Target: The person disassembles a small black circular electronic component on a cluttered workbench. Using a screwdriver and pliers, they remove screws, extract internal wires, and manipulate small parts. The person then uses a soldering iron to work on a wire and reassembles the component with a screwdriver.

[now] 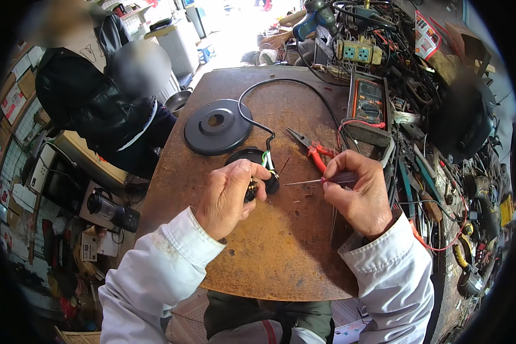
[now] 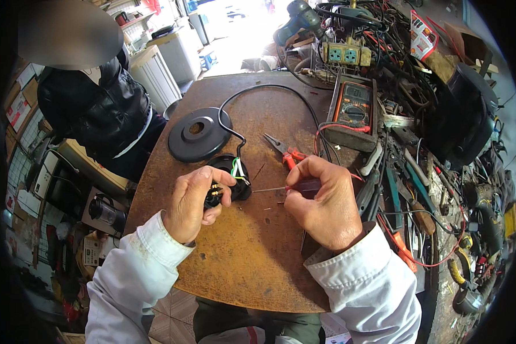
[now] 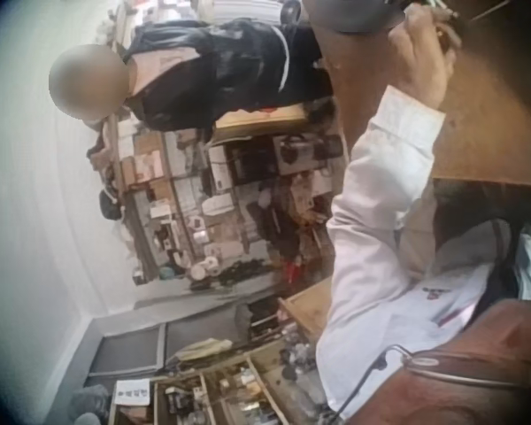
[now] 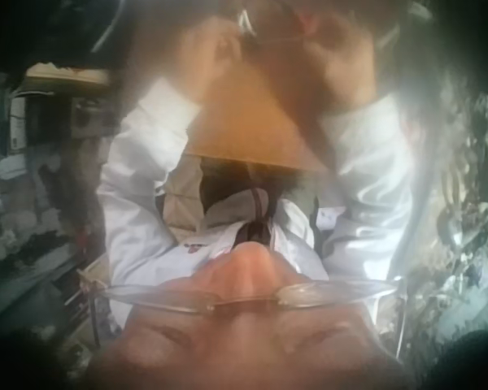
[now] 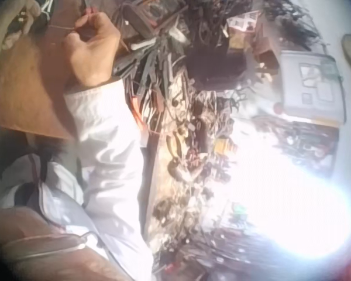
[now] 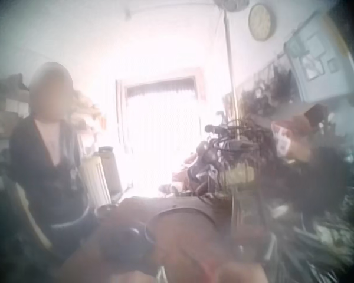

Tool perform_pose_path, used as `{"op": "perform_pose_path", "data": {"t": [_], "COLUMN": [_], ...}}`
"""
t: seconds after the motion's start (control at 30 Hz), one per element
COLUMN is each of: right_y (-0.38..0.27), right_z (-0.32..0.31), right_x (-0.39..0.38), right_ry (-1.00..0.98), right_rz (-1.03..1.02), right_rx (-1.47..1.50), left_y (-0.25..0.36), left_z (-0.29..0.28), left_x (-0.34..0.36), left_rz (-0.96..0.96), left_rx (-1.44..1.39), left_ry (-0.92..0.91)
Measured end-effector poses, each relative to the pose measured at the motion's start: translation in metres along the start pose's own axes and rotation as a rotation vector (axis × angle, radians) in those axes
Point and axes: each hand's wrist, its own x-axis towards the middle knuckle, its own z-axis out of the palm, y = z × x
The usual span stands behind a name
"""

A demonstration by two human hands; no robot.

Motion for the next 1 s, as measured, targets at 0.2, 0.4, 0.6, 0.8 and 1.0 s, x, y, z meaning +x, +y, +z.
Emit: {"op": "perform_pose_path", "data": {"t": [0.2,0.4,0.6,0.8,1.0], "right_y": [0.005,0.006,0.006,0.01,0.011], "right_z": [-0.001,-0.001,-0.001,-0.001,-0.001], "right_x": [0.002,0.003,0.001,0.001,0.002], "right_ry": [-0.015,-0.027,-0.012,-0.012,-0.007], "right_rz": [0.012,0.03,0.011,-0.029,-0.042], "right_rx": [-0.011,-0.068,-0.191,-0.211,-0.221], "left_y": [-0.011,-0.012,-0.007,-0.016,-0.006], "left_z": [0.001,0.004,0.005,0.011,0.018], "left_x": [0.001,0.0,-0.003,-0.003,-0.008], "left_rz": [0.242,0.477,0.453,0.553,0.499], "left_rx": [0.446,0.719,0.79,0.913,1.104], "left_ry": [-0.045,-0.028,-0.069,-0.045,-0.069]}}
